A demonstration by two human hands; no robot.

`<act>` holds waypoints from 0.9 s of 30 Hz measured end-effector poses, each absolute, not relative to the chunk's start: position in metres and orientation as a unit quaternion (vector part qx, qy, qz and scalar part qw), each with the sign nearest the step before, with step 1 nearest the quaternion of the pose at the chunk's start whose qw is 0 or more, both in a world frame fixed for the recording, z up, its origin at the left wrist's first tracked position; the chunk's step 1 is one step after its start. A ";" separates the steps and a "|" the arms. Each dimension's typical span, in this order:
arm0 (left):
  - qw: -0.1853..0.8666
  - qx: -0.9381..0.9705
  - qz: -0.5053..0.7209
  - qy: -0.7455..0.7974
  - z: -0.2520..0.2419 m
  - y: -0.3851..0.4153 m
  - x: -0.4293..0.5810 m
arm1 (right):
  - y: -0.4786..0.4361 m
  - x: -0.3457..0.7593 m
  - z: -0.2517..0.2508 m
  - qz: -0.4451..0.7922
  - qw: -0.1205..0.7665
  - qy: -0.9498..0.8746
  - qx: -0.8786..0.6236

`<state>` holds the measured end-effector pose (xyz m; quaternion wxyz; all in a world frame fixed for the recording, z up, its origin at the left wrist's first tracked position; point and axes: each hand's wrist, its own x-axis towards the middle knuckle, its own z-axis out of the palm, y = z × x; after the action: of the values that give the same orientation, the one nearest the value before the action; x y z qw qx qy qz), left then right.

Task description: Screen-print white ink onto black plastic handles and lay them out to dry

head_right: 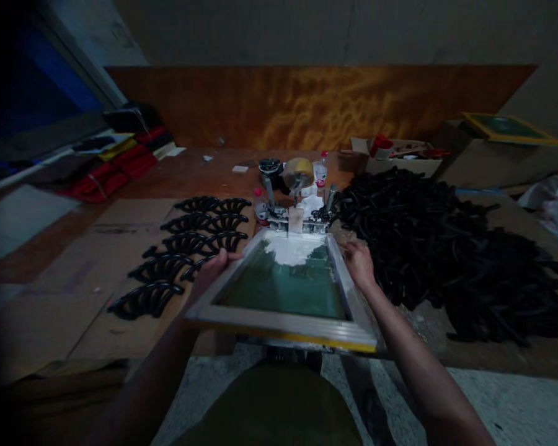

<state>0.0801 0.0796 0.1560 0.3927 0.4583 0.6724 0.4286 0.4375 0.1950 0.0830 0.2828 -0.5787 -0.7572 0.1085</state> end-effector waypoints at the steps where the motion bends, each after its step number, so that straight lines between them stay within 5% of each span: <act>1: 0.389 0.472 0.391 0.687 0.145 0.070 0.078 | 0.206 0.439 0.091 0.092 0.294 -0.753 -0.581; 5: 0.421 0.465 0.364 0.688 0.096 0.049 0.083 | 0.236 0.392 0.114 0.033 0.296 -0.812 -0.502; 13: 0.474 0.415 0.398 0.667 0.056 0.056 0.096 | 0.234 0.319 0.124 0.076 0.020 -0.868 -0.491; 21: 0.455 0.408 0.397 0.685 0.052 0.053 0.097 | 0.202 0.330 0.109 0.056 0.014 -0.860 -0.507; 27: 0.456 0.412 0.379 0.692 0.052 0.053 0.097 | 0.162 0.344 0.098 0.095 0.019 -0.945 -0.313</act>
<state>0.0971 0.0528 0.0516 0.4562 0.4115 0.6923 0.3786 0.3436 0.1616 0.0981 0.0191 -0.3128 -0.9449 0.0947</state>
